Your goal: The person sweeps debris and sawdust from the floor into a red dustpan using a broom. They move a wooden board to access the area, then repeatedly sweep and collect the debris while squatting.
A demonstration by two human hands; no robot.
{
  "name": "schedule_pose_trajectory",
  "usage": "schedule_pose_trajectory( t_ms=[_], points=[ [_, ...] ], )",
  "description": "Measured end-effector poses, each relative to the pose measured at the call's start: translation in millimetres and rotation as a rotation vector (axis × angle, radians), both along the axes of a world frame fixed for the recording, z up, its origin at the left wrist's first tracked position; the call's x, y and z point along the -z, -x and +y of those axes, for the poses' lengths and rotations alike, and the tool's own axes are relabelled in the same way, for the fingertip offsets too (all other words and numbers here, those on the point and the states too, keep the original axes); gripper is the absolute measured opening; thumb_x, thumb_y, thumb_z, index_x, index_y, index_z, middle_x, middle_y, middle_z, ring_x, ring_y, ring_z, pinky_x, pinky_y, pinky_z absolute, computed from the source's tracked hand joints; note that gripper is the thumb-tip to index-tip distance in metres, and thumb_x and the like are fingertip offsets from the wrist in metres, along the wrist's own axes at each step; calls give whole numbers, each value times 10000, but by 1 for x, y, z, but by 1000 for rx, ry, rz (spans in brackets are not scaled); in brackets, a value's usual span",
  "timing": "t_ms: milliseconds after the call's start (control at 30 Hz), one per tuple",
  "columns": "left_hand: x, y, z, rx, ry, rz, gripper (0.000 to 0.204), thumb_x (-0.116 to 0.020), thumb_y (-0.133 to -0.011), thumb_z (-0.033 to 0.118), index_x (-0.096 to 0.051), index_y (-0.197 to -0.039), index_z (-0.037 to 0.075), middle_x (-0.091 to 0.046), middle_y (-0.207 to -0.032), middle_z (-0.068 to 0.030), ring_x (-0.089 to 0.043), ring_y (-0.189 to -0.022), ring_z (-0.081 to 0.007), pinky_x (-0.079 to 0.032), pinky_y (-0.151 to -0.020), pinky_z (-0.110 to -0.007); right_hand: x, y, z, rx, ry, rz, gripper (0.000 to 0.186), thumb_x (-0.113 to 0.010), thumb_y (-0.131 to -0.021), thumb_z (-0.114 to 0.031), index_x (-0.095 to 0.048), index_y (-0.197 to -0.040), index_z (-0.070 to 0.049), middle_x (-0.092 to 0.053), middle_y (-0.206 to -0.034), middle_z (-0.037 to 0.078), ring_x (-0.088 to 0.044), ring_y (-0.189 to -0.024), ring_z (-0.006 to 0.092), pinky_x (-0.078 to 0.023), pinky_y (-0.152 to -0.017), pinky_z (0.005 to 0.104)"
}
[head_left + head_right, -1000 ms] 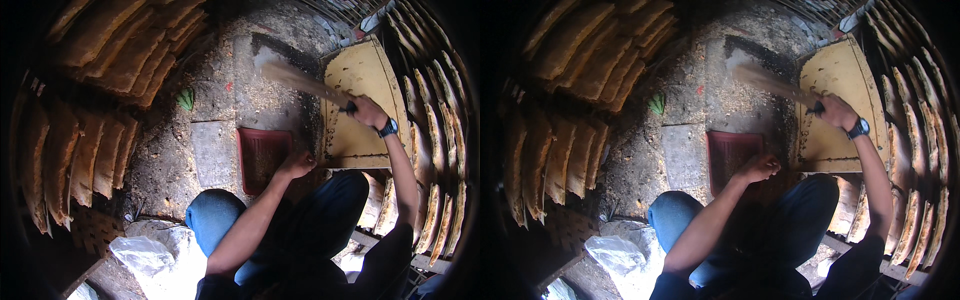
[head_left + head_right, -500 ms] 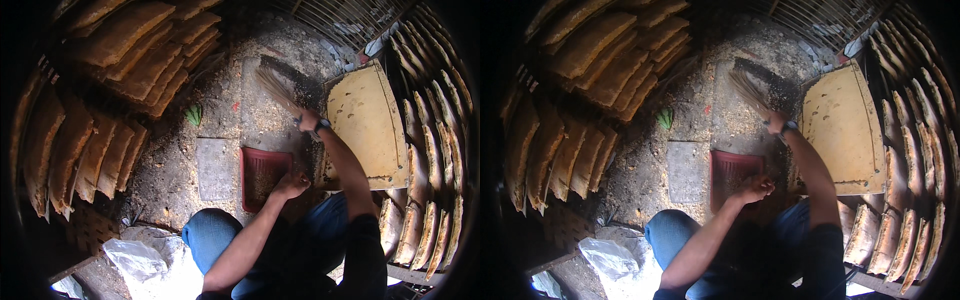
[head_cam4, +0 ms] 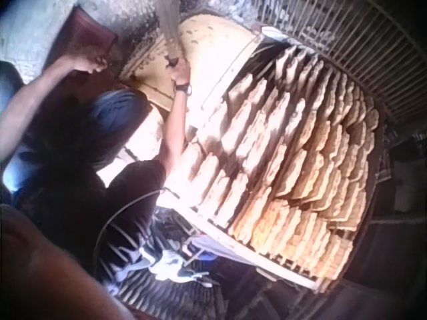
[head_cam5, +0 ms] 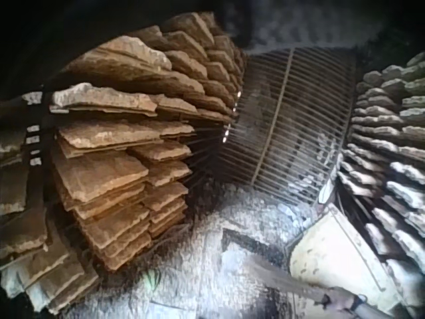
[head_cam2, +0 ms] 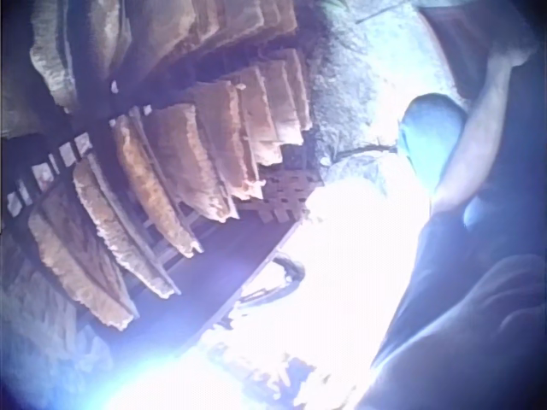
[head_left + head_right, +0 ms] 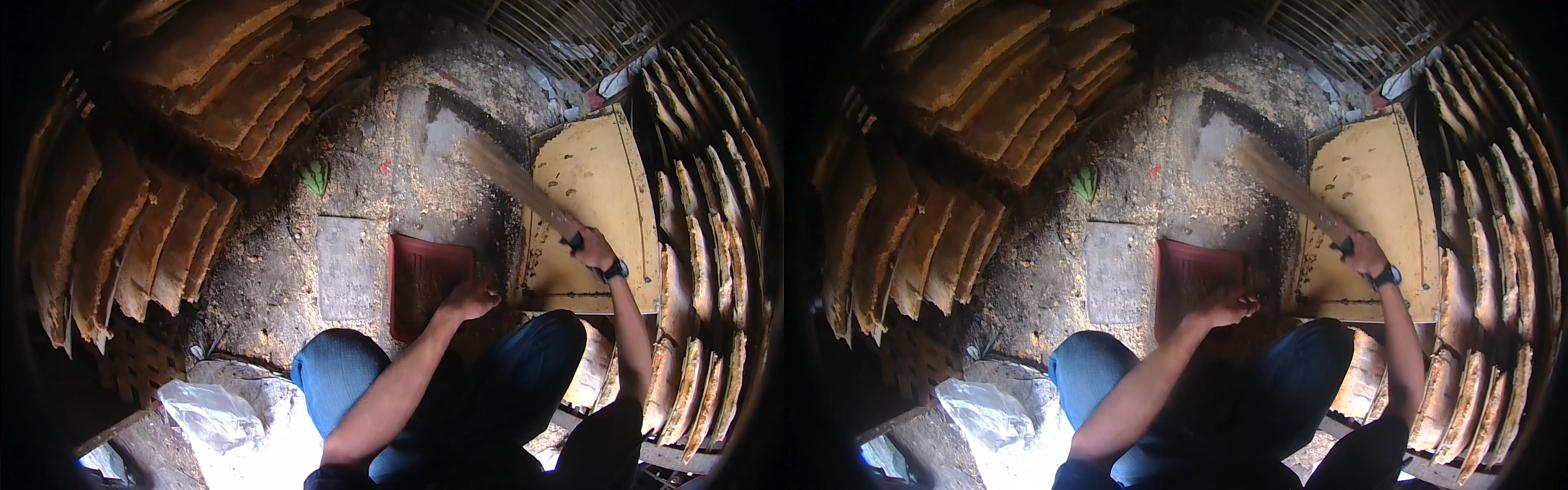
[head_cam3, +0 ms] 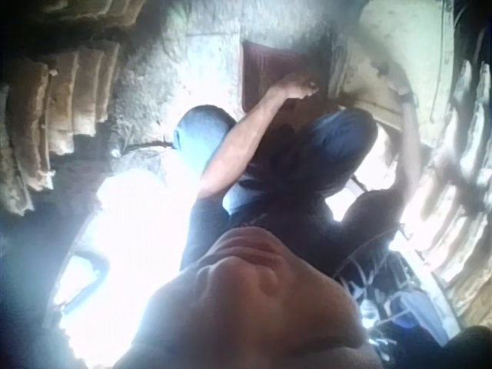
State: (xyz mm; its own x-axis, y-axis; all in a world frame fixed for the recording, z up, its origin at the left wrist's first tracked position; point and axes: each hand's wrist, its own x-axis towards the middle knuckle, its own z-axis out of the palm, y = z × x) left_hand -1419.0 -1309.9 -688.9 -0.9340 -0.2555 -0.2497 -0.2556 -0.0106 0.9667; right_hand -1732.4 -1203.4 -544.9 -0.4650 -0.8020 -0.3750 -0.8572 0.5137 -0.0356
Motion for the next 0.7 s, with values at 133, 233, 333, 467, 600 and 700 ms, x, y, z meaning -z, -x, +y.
schedule_pose_trajectory(
  t_ms=[133, 233, 333, 467, 600, 700],
  points=[
    [-3, 2, 4, 3, 49, 22, 330, -579, -893, 357, -677, -1085, 107, -674, -1108, -148, -633, -1049, -337, -498, -936, -428, 45, 24, -37, 140, -18, 182, 839, -715, -691, -117, -375, -1458, -126, -663, -1050, 260, -640, -992, 393, -531, -880, 430],
    [-21, -14, -4, -3, 111, -13, 329, -573, -901, 360, -676, -1105, 124, -660, -1133, -152, -624, -1064, -345, -489, -954, -429, 67, 18, -71, 232, -112, 5, 795, -729, -684, -142, -429, -1419, -96, -670, -1038, 246, -655, -979, 363, -542, -856, 409],
    [-12, -2, 1, 48, 111, -34, 327, -572, -903, 363, -677, -1111, 135, -657, -1138, -158, -619, -1071, -353, -492, -956, -428, 103, 56, -43, 108, -80, 48, 824, -762, -641, -172, -462, -1404, -91, -692, -982, 200, -681, -914, 306, -550, -820, 372],
    [-6, -14, -3, -51, 137, 3, 271, -618, -897, 264, -685, -1059, 58, -721, -927, -115, -695, -885, -226, -534, -815, -361, 53, 6, -29, 75, -168, -43, 909, -755, -609, -158, -419, -1451, -114, -700, -942, 163, -673, -840, 268, -540, -817, 352],
    [-6, -5, 0, -31, 90, -4, 261, -622, -895, 268, -677, -1033, 54, -716, -885, -107, -694, -872, -232, -535, -806, -359, 0, -11, 33, -19, -217, -201, 941, -757, -589, -166, -416, -1466, -174, -703, -873, 122, -663, -768, 224, -539, -777, 324],
    [-4, -3, 0, -16, 15, -35, 253, -625, -895, 272, -667, -1018, 56, -710, -861, -100, -690, -854, -236, -537, -794, -353, -46, -58, 51, -35, -361, -146, 889, -729, -576, -94, -480, -1422, -206, -707, -938, 154, -669, -793, 241, -537, -780, 323]
  ],
)
